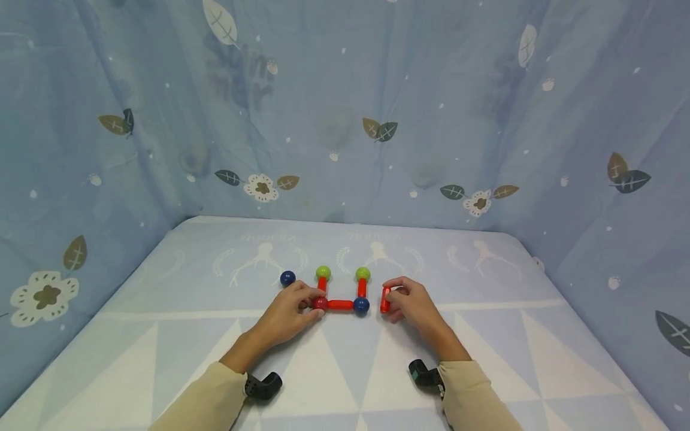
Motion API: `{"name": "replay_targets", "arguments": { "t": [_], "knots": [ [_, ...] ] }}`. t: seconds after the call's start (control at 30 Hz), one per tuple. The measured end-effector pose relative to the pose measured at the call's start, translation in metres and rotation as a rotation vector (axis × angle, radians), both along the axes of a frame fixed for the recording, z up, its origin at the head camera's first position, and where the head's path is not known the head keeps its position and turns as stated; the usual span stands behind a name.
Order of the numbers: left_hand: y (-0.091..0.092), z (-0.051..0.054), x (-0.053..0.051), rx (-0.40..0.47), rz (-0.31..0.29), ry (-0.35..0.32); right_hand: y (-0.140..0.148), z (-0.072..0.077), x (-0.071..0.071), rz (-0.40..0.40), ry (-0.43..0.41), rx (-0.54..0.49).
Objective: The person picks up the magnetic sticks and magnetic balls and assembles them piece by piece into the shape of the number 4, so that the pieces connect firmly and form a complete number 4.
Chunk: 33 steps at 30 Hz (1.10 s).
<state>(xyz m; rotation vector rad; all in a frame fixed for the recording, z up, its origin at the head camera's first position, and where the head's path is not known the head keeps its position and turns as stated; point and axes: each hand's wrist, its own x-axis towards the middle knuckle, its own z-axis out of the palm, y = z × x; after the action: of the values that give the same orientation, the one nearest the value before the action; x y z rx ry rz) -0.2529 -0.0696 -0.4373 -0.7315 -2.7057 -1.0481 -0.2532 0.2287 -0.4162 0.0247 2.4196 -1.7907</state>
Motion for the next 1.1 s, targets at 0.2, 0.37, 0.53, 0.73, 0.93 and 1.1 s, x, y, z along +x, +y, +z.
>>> {"name": "replay_targets", "arguments": {
  "t": [0.2,0.37,0.53,0.73,0.93,1.1],
  "knots": [
    [0.001,0.002,0.001,-0.009,0.010,-0.002,0.000,-0.002,-0.001,0.051,-0.005,-0.043],
    [0.001,0.002,0.001,-0.018,0.016,-0.006,-0.001,-0.003,0.001,0.149,-0.018,-0.050],
    [0.001,0.001,0.001,-0.022,0.023,-0.002,-0.003,-0.002,0.005,0.244,-0.036,-0.041],
    [0.003,0.001,0.001,-0.015,0.020,0.017,-0.008,0.001,0.008,0.294,-0.063,-0.049],
    [0.003,0.000,-0.001,-0.004,0.020,0.029,-0.010,0.000,0.009,0.299,-0.063,-0.032],
    [0.003,-0.002,0.000,0.003,0.018,0.027,-0.012,-0.002,0.011,0.302,-0.058,-0.023]
  ]
}}
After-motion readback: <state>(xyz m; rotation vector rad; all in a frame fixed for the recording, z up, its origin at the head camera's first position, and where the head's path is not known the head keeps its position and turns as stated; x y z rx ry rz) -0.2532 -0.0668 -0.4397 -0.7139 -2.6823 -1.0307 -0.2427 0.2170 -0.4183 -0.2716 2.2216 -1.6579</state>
